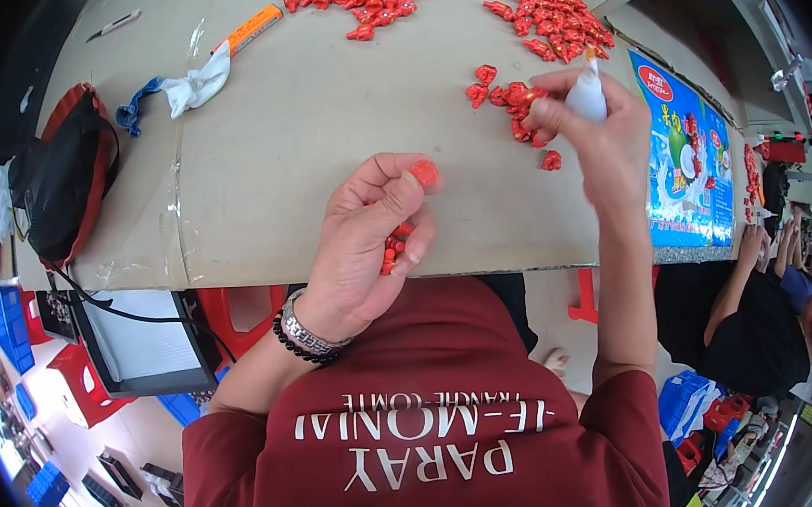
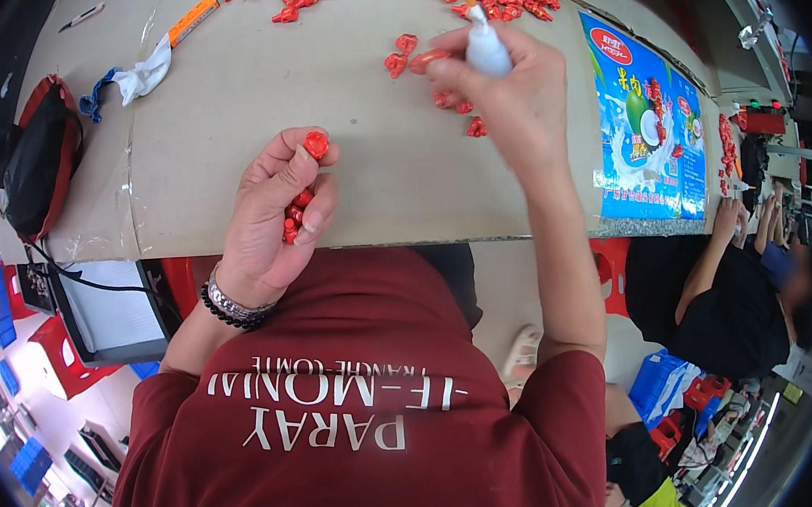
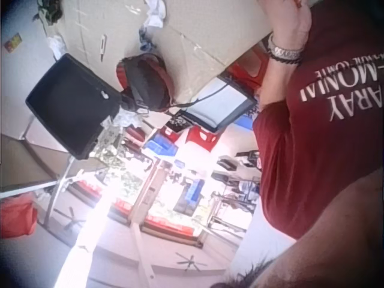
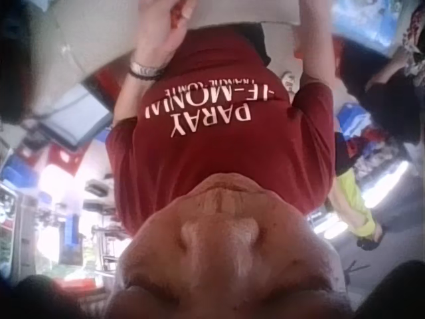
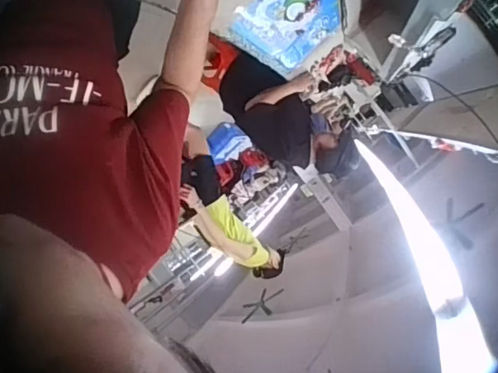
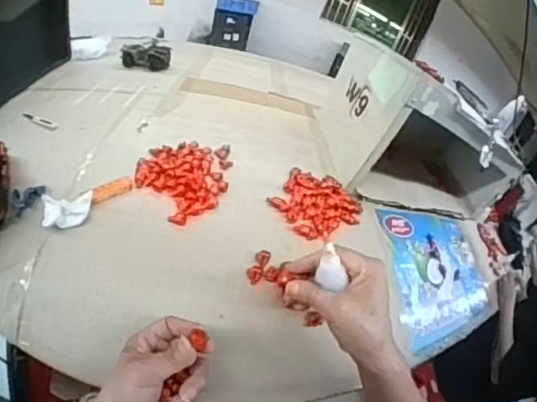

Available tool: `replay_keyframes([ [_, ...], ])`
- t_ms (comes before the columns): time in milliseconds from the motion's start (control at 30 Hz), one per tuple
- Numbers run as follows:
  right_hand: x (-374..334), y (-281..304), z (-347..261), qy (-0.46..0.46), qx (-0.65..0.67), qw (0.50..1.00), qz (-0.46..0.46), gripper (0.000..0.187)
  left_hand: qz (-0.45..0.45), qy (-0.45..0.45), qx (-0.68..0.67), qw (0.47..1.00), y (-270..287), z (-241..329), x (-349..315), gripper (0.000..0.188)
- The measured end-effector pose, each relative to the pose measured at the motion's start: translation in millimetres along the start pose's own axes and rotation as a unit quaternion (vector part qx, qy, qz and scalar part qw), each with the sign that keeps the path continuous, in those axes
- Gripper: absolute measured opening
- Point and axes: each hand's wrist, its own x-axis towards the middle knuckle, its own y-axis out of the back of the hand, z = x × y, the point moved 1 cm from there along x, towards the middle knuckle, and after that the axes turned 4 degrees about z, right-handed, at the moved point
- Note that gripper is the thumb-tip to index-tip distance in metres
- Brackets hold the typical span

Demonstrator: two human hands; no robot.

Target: The person sits at a table and repeatedly picks up small red wrapped candies. Using a small white squeeze bottle, they apply a substance into the opening of each candy wrapper. After filling, the person places the candy back onto the table. The process is repeated continuously for the duration of the clip.

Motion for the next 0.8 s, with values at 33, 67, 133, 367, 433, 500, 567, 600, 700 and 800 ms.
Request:
replay_keyframes([
  [33, -12.7, -7.2, -7.2, -0.005, 0.050, 0.999, -0.022, 0.017, 0.007, -0.015, 0.010, 1.000, -1.1, -0.1, -0.7, 0.016],
  [67, -24.1, -12.1, -13.9, -0.007, 0.098, 0.994, -0.039, 0.017, 0.008, -0.029, 0.021, 0.999, -4.0, -0.2, -0.8, 0.016],
  [133, -38.7, -24.0, -24.1, -0.026, 0.115, 0.991, -0.063, 0.016, 0.009, -0.058, 0.042, 0.997, -5.5, -0.7, -1.1, 0.015],
  [367, -50.8, -33.8, -13.5, 0.124, 0.047, 0.989, -0.072, 0.016, 0.003, -0.126, 0.096, 0.987, -5.0, -2.6, -2.7, 0.013],
  [433, -54.0, -37.0, -11.3, 0.117, 0.063, 0.989, -0.068, 0.018, -0.003, -0.137, 0.106, 0.985, -4.4, -3.7, -2.7, 0.013],
  [500, -56.3, -39.2, -9.7, 0.129, 0.071, 0.987, -0.067, 0.019, -0.003, -0.146, 0.106, 0.984, -4.4, -5.0, -3.0, 0.014],
  [567, -57.6, -40.5, -8.6, 0.158, 0.071, 0.983, -0.068, 0.020, -0.008, -0.147, 0.103, 0.984, -2.9, -5.4, -3.1, 0.014],
  [600, -58.4, -41.7, -8.2, 0.158, 0.076, 0.983, -0.059, 0.020, -0.010, -0.147, 0.102, 0.984, -1.9, -5.8, -3.2, 0.014],
  [700, -59.7, -44.2, -8.7, 0.176, 0.072, 0.981, -0.044, 0.022, -0.023, -0.159, 0.108, 0.981, 1.1, -7.0, -3.6, 0.013],
  [800, -58.0, -41.8, -7.1, 0.218, 0.041, 0.973, -0.059, 0.022, -0.010, -0.173, 0.136, 0.976, -0.1, -5.3, -4.5, 0.007],
])
